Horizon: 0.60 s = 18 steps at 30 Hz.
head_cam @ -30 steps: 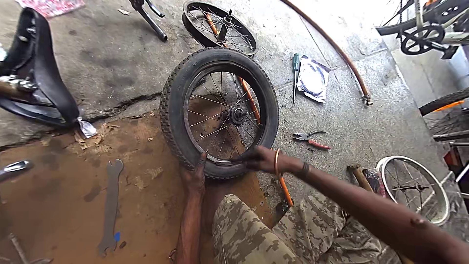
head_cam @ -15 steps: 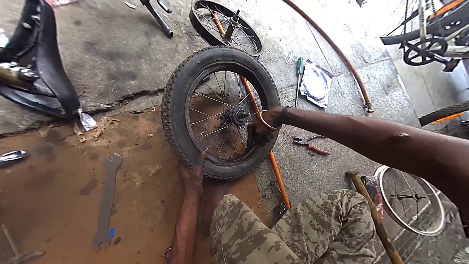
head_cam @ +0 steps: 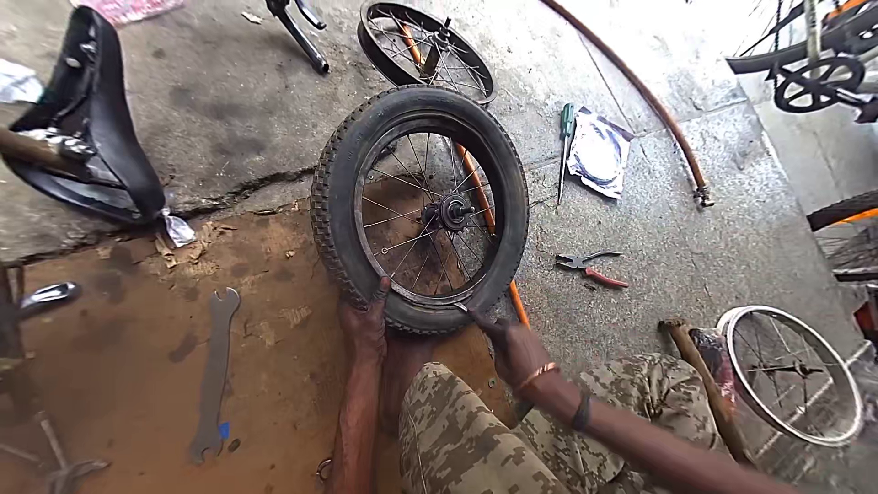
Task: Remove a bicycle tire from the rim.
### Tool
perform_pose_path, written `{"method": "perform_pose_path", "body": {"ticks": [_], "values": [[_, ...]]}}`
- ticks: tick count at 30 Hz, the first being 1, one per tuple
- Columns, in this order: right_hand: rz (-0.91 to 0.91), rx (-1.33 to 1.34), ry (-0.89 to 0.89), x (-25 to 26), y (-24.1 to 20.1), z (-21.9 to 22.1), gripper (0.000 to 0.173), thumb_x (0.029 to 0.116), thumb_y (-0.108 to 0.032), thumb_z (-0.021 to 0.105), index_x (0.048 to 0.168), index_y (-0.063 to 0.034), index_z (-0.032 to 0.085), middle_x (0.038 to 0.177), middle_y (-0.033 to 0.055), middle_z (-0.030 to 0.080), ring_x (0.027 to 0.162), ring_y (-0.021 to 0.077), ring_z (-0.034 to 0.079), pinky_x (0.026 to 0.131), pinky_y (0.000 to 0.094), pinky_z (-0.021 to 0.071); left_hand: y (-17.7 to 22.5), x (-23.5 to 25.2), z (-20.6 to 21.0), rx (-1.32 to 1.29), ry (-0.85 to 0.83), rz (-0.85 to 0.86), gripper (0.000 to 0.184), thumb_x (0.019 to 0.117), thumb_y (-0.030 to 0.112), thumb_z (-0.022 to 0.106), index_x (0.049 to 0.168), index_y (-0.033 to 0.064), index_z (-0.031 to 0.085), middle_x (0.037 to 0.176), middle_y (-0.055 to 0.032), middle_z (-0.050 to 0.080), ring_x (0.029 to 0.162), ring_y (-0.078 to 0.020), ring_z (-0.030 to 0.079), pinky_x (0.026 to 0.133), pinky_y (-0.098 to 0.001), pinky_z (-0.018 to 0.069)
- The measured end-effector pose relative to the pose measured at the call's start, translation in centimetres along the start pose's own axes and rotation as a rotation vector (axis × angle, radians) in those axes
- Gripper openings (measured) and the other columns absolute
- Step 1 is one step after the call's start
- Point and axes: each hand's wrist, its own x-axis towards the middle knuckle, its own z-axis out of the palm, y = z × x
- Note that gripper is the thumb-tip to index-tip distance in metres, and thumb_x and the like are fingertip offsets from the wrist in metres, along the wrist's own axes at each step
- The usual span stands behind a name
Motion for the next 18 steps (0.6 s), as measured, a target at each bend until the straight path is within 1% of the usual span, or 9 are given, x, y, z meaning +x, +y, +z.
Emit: {"method": "perform_pose_path", "body": {"ticks": [1, 3, 6, 8, 9, 11, 14, 16, 18], "values": [[-0.029, 0.101, 0.120, -0.7, 0.0, 2.5, 0.059, 0.0942, -0.001, 0.051, 0.149, -0.0224, 0.056, 0.105, 0.0218, 0.070, 0.090, 0.0393, 0.070, 0.080, 0.0579, 0.0560, 0.4, 0.4, 0.0, 0.000, 0.004, -0.015, 0.061, 0.0859, 0.019, 0.084, 0.139, 0.0087, 0.054, 0.119, -0.0054, 0.070, 0.103, -0.0142, 0.070, 0.090, -0.0341, 0.0607], [-0.121, 0.297, 0.412, -0.9, -0.8, 6.4, 0.054, 0.0922, 0.003, 0.050, 0.142, -0.0139, 0.064, 0.092, 0.0216, 0.070, 0.074, 0.0364, 0.069, 0.069, 0.0539, 0.0576, 1.6, 1.6, -0.1, 0.061, -0.004, -0.009, 0.060, 0.0868, 0.020, 0.083, 0.138, 0.0075, 0.054, 0.119, -0.0066, 0.070, 0.102, -0.0140, 0.070, 0.089, -0.0345, 0.0605], [-0.134, 0.489, 0.502, -1.4, -3.8, 7.7, 0.045, 0.0947, -0.002, 0.051, 0.138, -0.0061, 0.066, 0.092, 0.0211, 0.072, 0.074, 0.0338, 0.070, 0.070, 0.0512, 0.0585, 2.4, 2.6, 0.3, 0.104, 0.043, 0.078, 0.068, 0.0858, 0.021, 0.084, 0.142, 0.0062, 0.050, 0.124, -0.0076, 0.066, 0.109, -0.0135, 0.068, 0.095, -0.0342, 0.0590], [-0.107, 0.583, 0.439, -1.7, -6.1, 6.5, 0.044, 0.0958, -0.002, 0.053, 0.138, -0.0012, 0.064, 0.105, 0.0249, 0.072, 0.086, 0.0367, 0.072, 0.080, 0.0516, 0.0584, 2.3, 1.2, 1.2, 0.128, 0.069, 0.043, 0.070, 0.0859, 0.027, 0.084, 0.144, 0.0066, 0.049, 0.125, -0.0076, 0.066, 0.110, -0.0139, 0.067, 0.095, -0.0351, 0.0581], [-0.099, 0.600, 0.427, -1.7, -6.9, 6.4, 0.043, 0.0957, -0.002, 0.054, 0.138, -0.0007, 0.063, 0.107, 0.0248, 0.072, 0.089, 0.0367, 0.072, 0.083, 0.0509, 0.0582, 1.6, 0.1, 1.8, 0.117, 0.087, 0.019, 0.066, 0.0853, 0.025, 0.084, 0.139, 0.0046, 0.052, 0.119, -0.0077, 0.068, 0.106, -0.0138, 0.068, 0.092, -0.0346, 0.0588], [-0.102, 0.576, 0.420, -1.2, -7.3, 7.0, 0.043, 0.0954, -0.002, 0.056, 0.138, -0.0003, 0.064, 0.108, 0.0249, 0.072, 0.090, 0.0379, 0.072, 0.083, 0.0513, 0.0580, -0.2, -1.4, 2.5, 0.039, 0.129, -0.003, 0.049, 0.0845, 0.013, 0.083, 0.126, -0.0006, 0.060, 0.106, -0.0082, 0.073, 0.095, -0.0137, 0.072, 0.086, -0.0325, 0.0614], [-0.268, 0.519, 0.354, -0.1, -4.9, 6.8, 0.041, 0.0959, -0.004, 0.055, 0.135, -0.0031, 0.067, 0.103, 0.0228, 0.073, 0.088, 0.0358, 0.072, 0.081, 0.0508, 0.0580, -1.2, -0.9, 1.1, 0.012, 0.069, 0.031, 0.048, 0.0864, 0.008, 0.080, 0.128, -0.0002, 0.057, 0.106, -0.0059, 0.072, 0.095, -0.0117, 0.072, 0.087, -0.0309, 0.0616], [-0.367, 0.501, 0.128, 1.3, -2.2, 3.3, 0.037, 0.0992, -0.007, 0.054, 0.134, -0.0055, 0.069, 0.104, 0.0183, 0.074, 0.093, 0.0297, 0.071, 0.088, 0.0478, 0.0565, -1.3, 0.1, 0.1, 0.018, 0.009, 0.058, 0.052, 0.0866, 0.011, 0.080, 0.131, -0.0004, 0.055, 0.108, -0.0071, 0.073, 0.097, -0.0136, 0.072, 0.088, -0.0326, 0.0618], [-0.397, 0.488, -0.090, 3.1, -0.8, -1.6, 0.024, 0.1007, -0.008, 0.058, 0.117, 0.0009, 0.072, 0.098, 0.0156, 0.073, 0.089, 0.0225, 0.070, 0.087, 0.0422, 0.0560, -0.7, 0.4, 0.1, 0.072, -0.007, 0.072, 0.054, 0.0856, 0.013, 0.081, 0.131, -0.0007, 0.055, 0.109, -0.0062, 0.072, 0.096, -0.0110, 0.072, 0.088, -0.0300, 0.0612]]}}
